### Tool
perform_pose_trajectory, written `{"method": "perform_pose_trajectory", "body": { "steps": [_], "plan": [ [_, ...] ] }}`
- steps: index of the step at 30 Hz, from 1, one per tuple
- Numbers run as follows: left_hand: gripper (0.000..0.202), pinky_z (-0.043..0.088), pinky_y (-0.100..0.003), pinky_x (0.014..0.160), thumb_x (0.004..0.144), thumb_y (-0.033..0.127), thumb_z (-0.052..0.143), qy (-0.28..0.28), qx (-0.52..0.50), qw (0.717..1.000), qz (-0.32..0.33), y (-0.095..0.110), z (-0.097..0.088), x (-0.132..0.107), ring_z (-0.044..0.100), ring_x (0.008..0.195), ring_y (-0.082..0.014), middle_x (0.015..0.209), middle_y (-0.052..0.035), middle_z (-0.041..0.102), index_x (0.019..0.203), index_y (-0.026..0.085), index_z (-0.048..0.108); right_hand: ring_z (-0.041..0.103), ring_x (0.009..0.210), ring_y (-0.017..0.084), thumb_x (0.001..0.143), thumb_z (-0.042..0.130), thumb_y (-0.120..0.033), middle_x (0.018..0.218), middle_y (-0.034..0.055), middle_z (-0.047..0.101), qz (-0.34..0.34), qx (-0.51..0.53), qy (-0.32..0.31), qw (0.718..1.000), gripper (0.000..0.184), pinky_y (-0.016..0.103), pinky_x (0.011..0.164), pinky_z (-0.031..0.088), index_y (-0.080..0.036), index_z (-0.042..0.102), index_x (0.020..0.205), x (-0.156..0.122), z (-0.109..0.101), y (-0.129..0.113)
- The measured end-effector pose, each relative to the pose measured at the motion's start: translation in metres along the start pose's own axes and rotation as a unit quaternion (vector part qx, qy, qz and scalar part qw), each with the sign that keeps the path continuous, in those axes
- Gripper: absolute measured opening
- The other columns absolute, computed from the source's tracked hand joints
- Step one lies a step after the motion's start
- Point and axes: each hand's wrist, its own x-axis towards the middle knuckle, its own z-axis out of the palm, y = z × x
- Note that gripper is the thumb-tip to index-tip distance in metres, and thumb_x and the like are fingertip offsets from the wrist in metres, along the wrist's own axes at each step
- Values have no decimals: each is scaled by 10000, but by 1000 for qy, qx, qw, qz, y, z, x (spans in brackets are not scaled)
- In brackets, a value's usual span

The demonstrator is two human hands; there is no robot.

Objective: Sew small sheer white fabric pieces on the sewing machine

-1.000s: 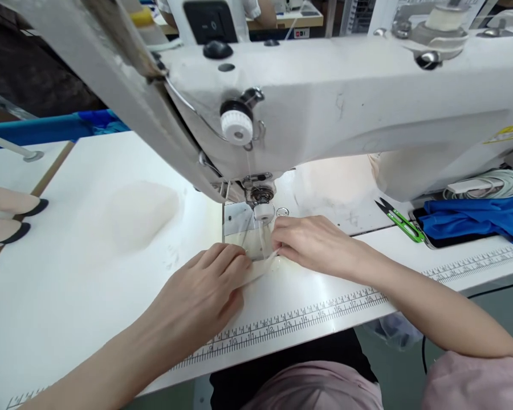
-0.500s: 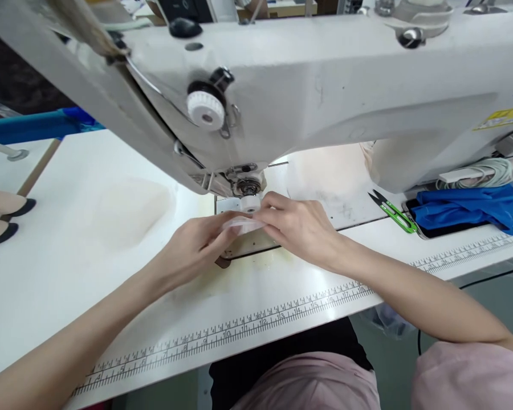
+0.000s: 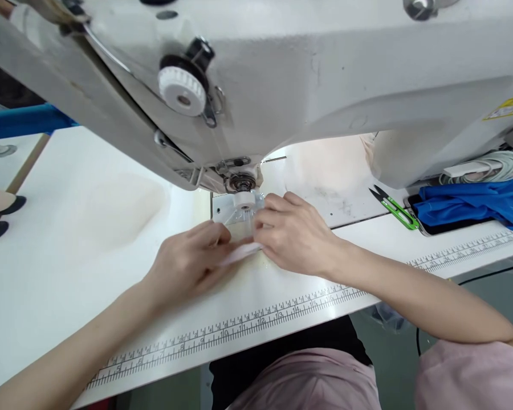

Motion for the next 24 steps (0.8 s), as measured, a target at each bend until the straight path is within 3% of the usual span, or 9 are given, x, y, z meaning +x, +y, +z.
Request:
{"method": "perform_pose_trajectory", "body": {
  "steps": [4,6,9,24],
  "plan": [
    [99,402,-292,539,872,143,603,64,169,978,101,15,9,-13,561,673,-152,834,-26,689,924,155,686,581,916,173,853,521,-68,926,-7,733,-49,-33,8,998,252,335,806,390,-183,680,695,-1,0,-3],
    [140,445,-337,674,877,137,595,56,186,976,97,20,9,-15,627,909,-213,1054,-75,701,996,137,670,593,893,162,861,512,-61,882,-16,738,-48,-22,3,999,254,331,796,384,-179,679,711,-1,1,-4],
    [245,434,-407,872,909,130,538,8,170,983,67,22,6,-18,542,1202,-274,1251,-135,620,1140,113,618,602,889,162,868,502,-69,882,-16,741,-45,-10,2,999,256,336,791,373,-183,678,721,0,0,-4],
    [294,379,-493,1037,933,174,506,11,135,990,27,3,9,-12,608,1137,-247,1209,-114,646,1208,148,605,630,829,149,876,501,-60,884,-25,749,-41,-34,70,996,242,326,759,375,-172,697,789,6,16,6]
  ]
}}
